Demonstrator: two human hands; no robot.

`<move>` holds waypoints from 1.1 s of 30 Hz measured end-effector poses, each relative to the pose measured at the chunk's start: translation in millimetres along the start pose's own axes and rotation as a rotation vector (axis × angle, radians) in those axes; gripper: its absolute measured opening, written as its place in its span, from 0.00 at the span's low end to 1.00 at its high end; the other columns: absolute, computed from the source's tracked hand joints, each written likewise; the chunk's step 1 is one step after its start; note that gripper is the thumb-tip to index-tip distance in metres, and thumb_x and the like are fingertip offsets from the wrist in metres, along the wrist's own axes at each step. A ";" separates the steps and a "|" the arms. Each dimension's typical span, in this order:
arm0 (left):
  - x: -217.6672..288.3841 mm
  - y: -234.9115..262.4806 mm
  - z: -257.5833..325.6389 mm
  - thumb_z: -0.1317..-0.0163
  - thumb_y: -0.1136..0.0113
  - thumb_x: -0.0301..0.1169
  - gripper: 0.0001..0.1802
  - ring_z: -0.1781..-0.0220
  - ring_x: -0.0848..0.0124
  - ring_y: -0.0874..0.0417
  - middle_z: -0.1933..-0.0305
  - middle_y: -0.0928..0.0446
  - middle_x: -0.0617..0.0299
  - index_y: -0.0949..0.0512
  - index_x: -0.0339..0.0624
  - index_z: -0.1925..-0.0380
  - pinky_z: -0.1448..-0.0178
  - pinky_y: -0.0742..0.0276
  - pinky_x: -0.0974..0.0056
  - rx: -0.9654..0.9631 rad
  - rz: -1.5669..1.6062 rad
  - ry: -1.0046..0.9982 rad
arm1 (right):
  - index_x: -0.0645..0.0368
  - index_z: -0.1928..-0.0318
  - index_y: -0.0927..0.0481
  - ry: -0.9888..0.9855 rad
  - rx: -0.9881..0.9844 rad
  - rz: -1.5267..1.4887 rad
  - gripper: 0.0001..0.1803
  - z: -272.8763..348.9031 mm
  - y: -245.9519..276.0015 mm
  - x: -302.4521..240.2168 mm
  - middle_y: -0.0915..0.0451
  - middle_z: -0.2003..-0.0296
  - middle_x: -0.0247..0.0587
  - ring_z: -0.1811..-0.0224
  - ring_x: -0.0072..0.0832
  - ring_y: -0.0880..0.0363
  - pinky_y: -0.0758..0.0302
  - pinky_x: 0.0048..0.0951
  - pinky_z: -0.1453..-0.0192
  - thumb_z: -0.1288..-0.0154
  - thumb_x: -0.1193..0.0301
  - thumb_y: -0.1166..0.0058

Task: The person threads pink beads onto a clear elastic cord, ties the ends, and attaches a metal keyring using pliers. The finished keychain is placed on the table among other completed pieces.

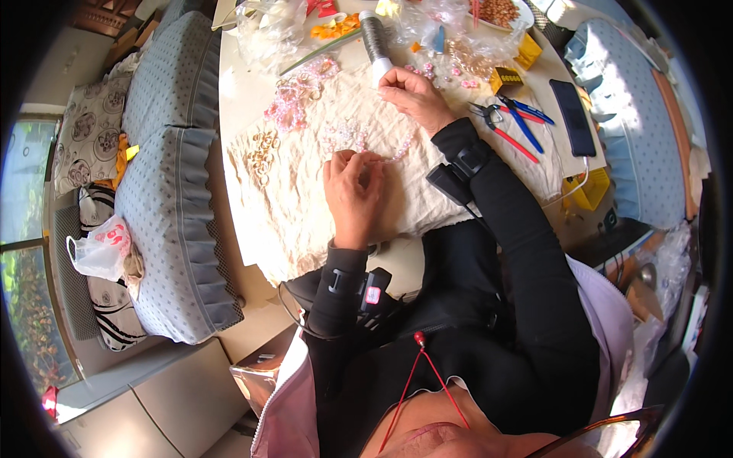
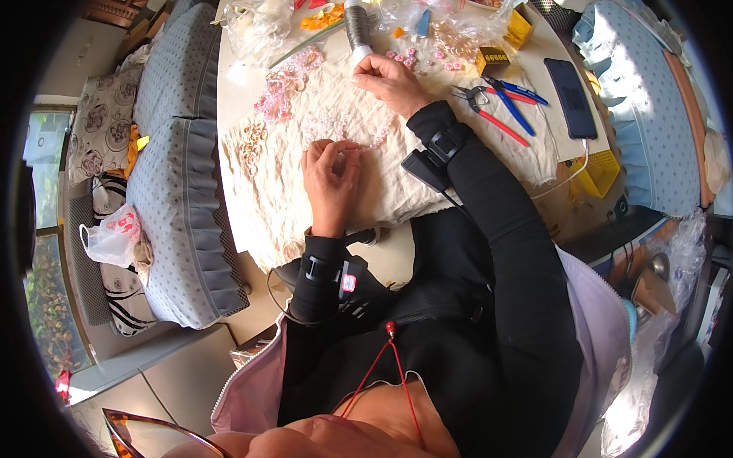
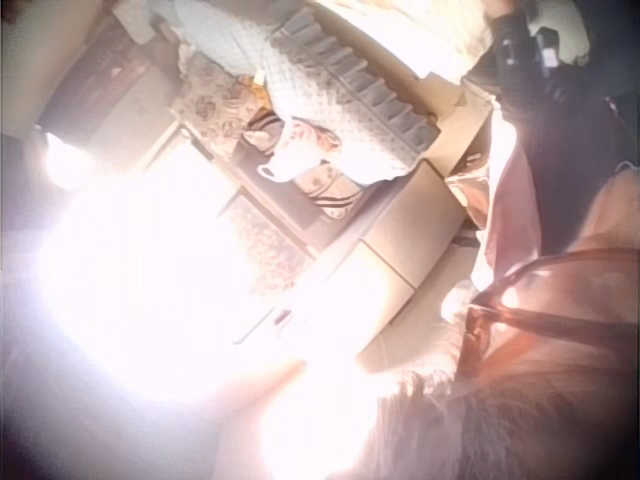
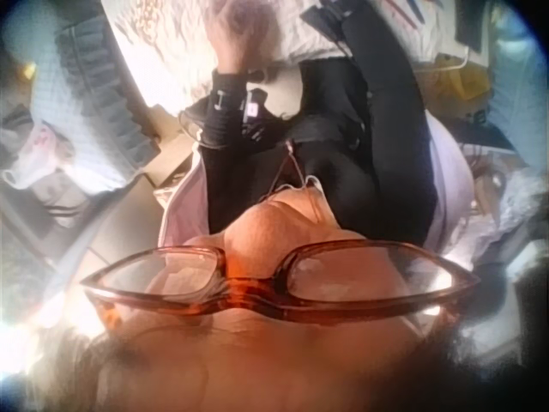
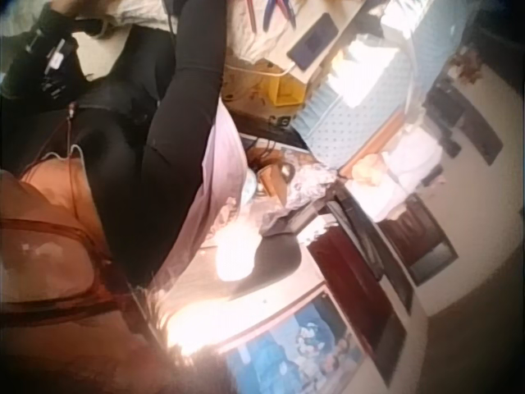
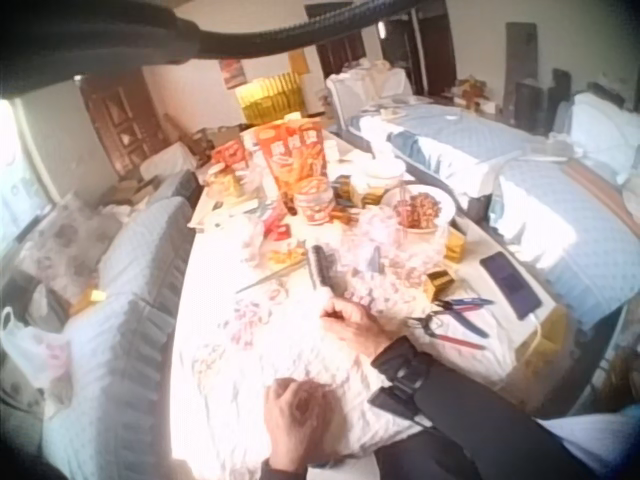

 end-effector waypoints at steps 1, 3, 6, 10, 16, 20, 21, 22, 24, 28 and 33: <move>1.1 -0.1 -1.0 0.41 0.29 0.29 0.07 0.56 0.55 0.23 0.60 0.21 0.58 0.13 0.49 0.62 0.48 0.27 0.53 -0.011 -0.007 -0.004 | 0.54 0.56 0.20 0.007 -0.002 -0.004 0.05 -0.3 0.1 -0.1 0.29 0.70 0.17 0.73 0.07 0.39 0.41 0.14 0.69 0.23 0.67 0.41; 3.6 -1.5 -2.6 0.42 0.28 0.31 0.07 0.54 0.54 0.23 0.59 0.21 0.58 0.13 0.49 0.62 0.47 0.27 0.52 -0.033 -0.021 -0.013 | 0.53 0.56 0.20 0.012 -0.002 -0.001 0.05 -0.4 0.6 0.1 0.29 0.70 0.17 0.72 0.07 0.38 0.40 0.14 0.69 0.23 0.67 0.40; 9.4 -7.1 -3.7 0.43 0.27 0.33 0.08 0.53 0.54 0.23 0.57 0.21 0.58 0.13 0.50 0.62 0.46 0.27 0.52 -0.033 -0.058 -0.035 | 0.53 0.56 0.20 0.008 0.005 -0.002 0.05 -0.4 0.7 1.1 0.30 0.70 0.17 0.72 0.07 0.37 0.39 0.15 0.68 0.23 0.67 0.40; 11.1 -21.6 -5.7 0.44 0.26 0.34 0.08 0.51 0.55 0.23 0.57 0.20 0.59 0.13 0.50 0.64 0.44 0.28 0.52 -0.074 -0.090 -0.024 | 0.53 0.56 0.20 0.021 -0.007 -0.013 0.04 -1.7 0.3 1.1 0.29 0.70 0.17 0.70 0.07 0.36 0.38 0.14 0.67 0.23 0.68 0.40; 11.7 -26.0 -6.8 0.44 0.26 0.34 0.08 0.51 0.55 0.22 0.56 0.20 0.60 0.13 0.51 0.65 0.43 0.29 0.53 -0.075 -0.095 -0.029 | 0.54 0.57 0.20 0.038 0.002 0.027 0.04 -1.7 1.2 1.0 0.27 0.68 0.17 0.68 0.07 0.35 0.37 0.15 0.66 0.23 0.68 0.40; 15.9 -26.0 -8.6 0.44 0.26 0.35 0.09 0.50 0.56 0.23 0.56 0.20 0.61 0.13 0.51 0.64 0.42 0.30 0.53 -0.067 -0.112 -0.045 | 0.54 0.56 0.19 0.048 -0.007 -0.005 0.04 -2.0 0.4 0.2 0.26 0.67 0.18 0.67 0.07 0.34 0.36 0.15 0.65 0.23 0.68 0.40; 17.5 -25.5 -8.9 0.44 0.26 0.35 0.09 0.50 0.56 0.23 0.55 0.20 0.61 0.13 0.52 0.63 0.42 0.30 0.53 -0.056 -0.112 -0.055 | 0.54 0.56 0.19 0.052 -0.006 -0.003 0.04 -1.9 0.3 -0.2 0.26 0.67 0.18 0.67 0.07 0.33 0.36 0.15 0.64 0.23 0.69 0.40; 17.5 -27.0 -10.0 0.44 0.26 0.36 0.10 0.49 0.56 0.23 0.55 0.20 0.61 0.13 0.52 0.63 0.41 0.31 0.53 -0.067 -0.120 -0.048 | 0.54 0.56 0.19 0.056 -0.006 0.000 0.04 -2.0 0.3 -0.5 0.26 0.67 0.18 0.67 0.07 0.33 0.35 0.15 0.64 0.23 0.69 0.40; 18.5 -29.5 -12.0 0.44 0.25 0.36 0.11 0.49 0.57 0.23 0.55 0.21 0.62 0.14 0.52 0.61 0.41 0.31 0.53 -0.071 -0.133 -0.048 | 0.54 0.56 0.19 0.050 -0.006 -0.006 0.04 -2.1 0.2 -0.2 0.25 0.66 0.18 0.66 0.07 0.33 0.35 0.15 0.64 0.23 0.69 0.40; 20.2 -33.7 -14.5 0.45 0.25 0.36 0.11 0.49 0.58 0.24 0.54 0.21 0.63 0.14 0.54 0.61 0.41 0.32 0.53 -0.056 -0.158 -0.036 | 0.55 0.56 0.19 0.046 -0.004 -0.011 0.04 -1.8 0.5 0.5 0.25 0.65 0.18 0.66 0.07 0.33 0.35 0.15 0.63 0.23 0.69 0.40; 23.2 -37.4 -16.5 0.46 0.24 0.36 0.11 0.50 0.58 0.23 0.56 0.20 0.65 0.14 0.54 0.62 0.42 0.32 0.54 -0.009 -0.187 -0.043 | 0.59 0.58 0.17 0.044 0.028 0.021 0.06 -2.3 3.1 1.5 0.21 0.64 0.23 0.61 0.11 0.27 0.28 0.19 0.56 0.27 0.69 0.37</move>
Point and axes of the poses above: each hand's wrist, its own z-axis away from the middle knuckle, its own y-axis out of the back of the hand, x = y × z, the point moved 7 cm from there along -z, towards the middle knuckle
